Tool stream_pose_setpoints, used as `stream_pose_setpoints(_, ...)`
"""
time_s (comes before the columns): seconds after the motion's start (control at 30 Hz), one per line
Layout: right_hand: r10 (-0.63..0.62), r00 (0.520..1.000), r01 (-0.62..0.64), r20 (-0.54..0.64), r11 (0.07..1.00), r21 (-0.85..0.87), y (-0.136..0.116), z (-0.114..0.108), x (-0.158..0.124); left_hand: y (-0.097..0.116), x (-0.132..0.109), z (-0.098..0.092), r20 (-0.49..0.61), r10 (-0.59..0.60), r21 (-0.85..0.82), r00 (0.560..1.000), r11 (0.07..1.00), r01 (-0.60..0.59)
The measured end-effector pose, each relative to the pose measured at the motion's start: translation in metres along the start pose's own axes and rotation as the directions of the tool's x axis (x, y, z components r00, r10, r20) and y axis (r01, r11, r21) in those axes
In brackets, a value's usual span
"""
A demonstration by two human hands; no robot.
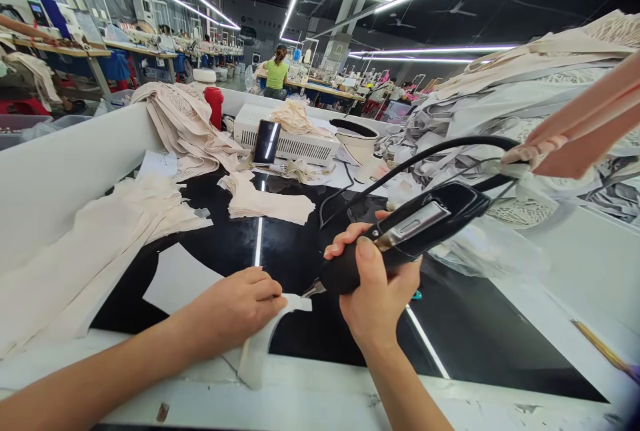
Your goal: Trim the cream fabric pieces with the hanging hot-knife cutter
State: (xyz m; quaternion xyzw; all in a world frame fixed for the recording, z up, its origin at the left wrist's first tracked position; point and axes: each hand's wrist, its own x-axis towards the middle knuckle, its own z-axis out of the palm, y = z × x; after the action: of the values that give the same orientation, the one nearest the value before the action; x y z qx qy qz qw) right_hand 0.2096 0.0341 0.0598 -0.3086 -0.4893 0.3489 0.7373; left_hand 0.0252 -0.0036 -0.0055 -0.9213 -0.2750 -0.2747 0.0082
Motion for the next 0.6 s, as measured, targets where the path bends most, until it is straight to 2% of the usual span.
stream_pose_setpoints(0.3,0.008,0.999,-0.012,0.050,0.997,0.076,-0.008,0.000,-0.006,-0.001,-0.001,0.001,0.037,-0.011,-0.017,0.999,1.000,0.012)
stream_pose_setpoints(0.6,0.014,0.997,-0.017,0.076,0.999,0.035,-0.006,0.003,-0.013,0.000,0.001,-0.003,0.042,-0.010,-0.005,0.999,1.000,0.011)
